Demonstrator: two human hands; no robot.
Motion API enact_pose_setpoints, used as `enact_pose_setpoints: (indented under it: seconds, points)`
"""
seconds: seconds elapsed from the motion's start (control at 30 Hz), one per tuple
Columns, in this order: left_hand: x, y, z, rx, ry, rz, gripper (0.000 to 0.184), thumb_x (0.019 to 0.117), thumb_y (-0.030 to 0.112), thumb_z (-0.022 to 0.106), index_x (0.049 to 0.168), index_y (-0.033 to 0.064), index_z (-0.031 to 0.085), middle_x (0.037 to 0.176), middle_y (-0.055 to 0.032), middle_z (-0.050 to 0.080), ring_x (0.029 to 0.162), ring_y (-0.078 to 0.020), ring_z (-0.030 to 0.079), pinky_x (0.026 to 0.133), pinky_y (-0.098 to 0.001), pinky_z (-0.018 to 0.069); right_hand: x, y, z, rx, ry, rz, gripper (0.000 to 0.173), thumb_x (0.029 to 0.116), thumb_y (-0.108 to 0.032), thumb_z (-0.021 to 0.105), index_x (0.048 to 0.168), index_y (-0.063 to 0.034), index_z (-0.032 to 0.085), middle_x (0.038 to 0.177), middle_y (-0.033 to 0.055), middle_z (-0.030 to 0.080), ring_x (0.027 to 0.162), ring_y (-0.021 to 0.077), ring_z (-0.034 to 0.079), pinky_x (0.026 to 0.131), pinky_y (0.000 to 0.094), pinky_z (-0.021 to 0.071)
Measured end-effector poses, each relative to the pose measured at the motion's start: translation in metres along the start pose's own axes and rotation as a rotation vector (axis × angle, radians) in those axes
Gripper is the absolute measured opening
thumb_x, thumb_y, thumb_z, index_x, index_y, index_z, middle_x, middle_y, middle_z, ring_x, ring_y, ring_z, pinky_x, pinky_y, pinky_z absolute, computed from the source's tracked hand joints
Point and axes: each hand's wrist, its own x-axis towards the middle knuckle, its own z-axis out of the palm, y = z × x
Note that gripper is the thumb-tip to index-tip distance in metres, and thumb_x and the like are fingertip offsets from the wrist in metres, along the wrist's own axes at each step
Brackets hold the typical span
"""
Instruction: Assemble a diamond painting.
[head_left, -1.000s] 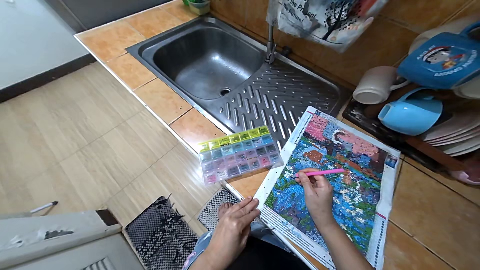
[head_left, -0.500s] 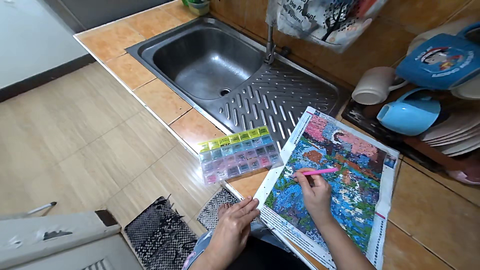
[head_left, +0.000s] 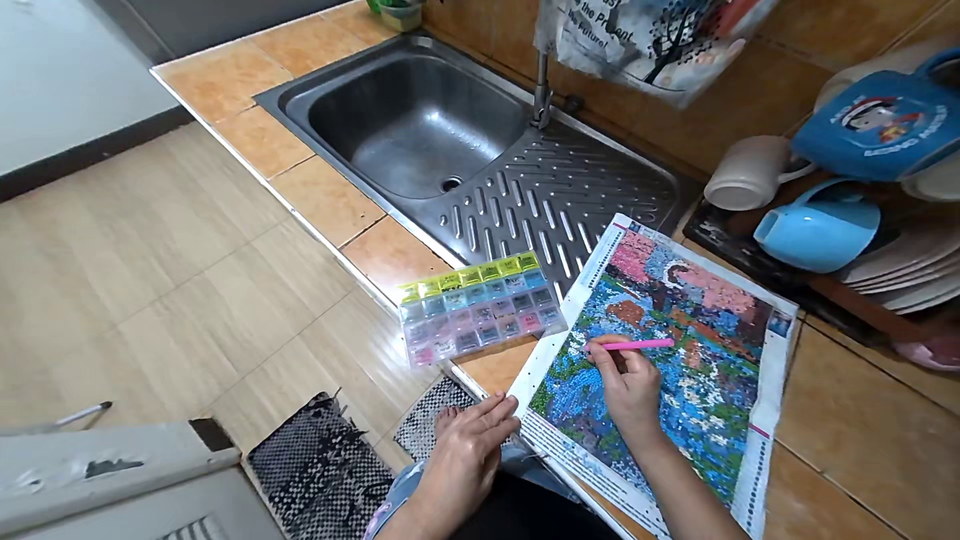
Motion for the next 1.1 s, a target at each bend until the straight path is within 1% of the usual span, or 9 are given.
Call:
enact_pose_setpoints:
  seconds: [0.2,0.33,0.4,0.47,0.67,0.97,1.1]
  points:
    - [0.0004,-0.0002,-0.0002,0.013,-0.001,0.009,0.035,0.0865,-0.003,0.055,0.110,0.0064,0.079,0.127,-0.0076,0.073,0.125,-0.0275,0.066,0.104,-0.0405,0.0523,-0.0003,0.0013,0.0010,0.023,0.015,0.004,0.020,0.0966,-0.013,0.060,0.099,0.0039,0.069,0.090,0.0060,0.069,0.074,0.0015,0.064,0.071,0.0170,0.0549]
    - [0.0000,-0.0009,0.0005,0.011,-0.003,0.007,0.034,0.0872,-0.003,0.055,0.110,0.0067,0.079,0.127,-0.0074,0.073,0.125,-0.0275,0.065,0.105,-0.0406,0.0521,-0.0014,0.0001,0.0003,0.009,0.012,0.015,0.021,0.0963,-0.014,0.059,0.098,0.0037,0.069,0.088,0.0061,0.069,0.074,0.0024,0.065,0.071,0.0185,0.0556]
    - [-0.0001,-0.0010,0.0003,0.006,-0.006,0.004,0.035,0.0864,-0.003,0.055,0.110,0.0065,0.079,0.128,-0.0076,0.072,0.125,-0.0280,0.065,0.104,-0.0419,0.0524,-0.0016,0.0004,-0.0001,-0.005,0.002,0.004,0.022,0.0968,-0.015,0.059,0.098,0.0045,0.069,0.089,0.0079,0.069,0.074,0.0052,0.065,0.072,0.0212,0.0563]
    - [0.0000,-0.0010,0.0002,0.003,-0.011,0.001,0.035,0.0859,-0.004,0.055,0.110,0.0065,0.079,0.128,-0.0077,0.072,0.125,-0.0283,0.065,0.104,-0.0424,0.0525,-0.0011,0.0010,0.0002,-0.015,-0.002,-0.008,0.022,0.0970,-0.016,0.058,0.099,0.0034,0.069,0.089,0.0076,0.070,0.074,0.0059,0.066,0.071,0.0218,0.0564]
    - [-0.0003,-0.0013,0.0002,0.009,-0.005,0.009,0.035,0.0862,-0.003,0.055,0.110,0.0069,0.079,0.128,-0.0072,0.072,0.125,-0.0279,0.066,0.104,-0.0420,0.0525,-0.0006,0.0015,0.0013,-0.012,0.009,-0.032,0.021,0.0968,-0.014,0.058,0.097,0.0039,0.069,0.088,0.0070,0.069,0.073,0.0031,0.064,0.070,0.0178,0.0547]
    - [0.0001,-0.0013,0.0002,0.003,0.003,0.010,0.035,0.0862,-0.004,0.054,0.109,0.0064,0.079,0.127,-0.0079,0.073,0.124,-0.0275,0.066,0.104,-0.0403,0.0522,-0.0007,0.0015,0.0017,0.007,0.018,-0.005,0.021,0.0972,-0.014,0.059,0.100,0.0041,0.068,0.087,0.0056,0.069,0.073,0.0014,0.064,0.070,0.0171,0.0546]
    - [0.0002,-0.0013,0.0004,0.002,0.009,0.014,0.035,0.0863,-0.004,0.054,0.109,0.0060,0.079,0.127,-0.0080,0.073,0.125,-0.0274,0.066,0.104,-0.0398,0.0520,-0.0004,0.0004,0.0024,0.011,0.024,-0.006,0.020,0.0975,-0.014,0.059,0.100,0.0035,0.068,0.087,0.0047,0.069,0.072,-0.0003,0.063,0.070,0.0156,0.0540]
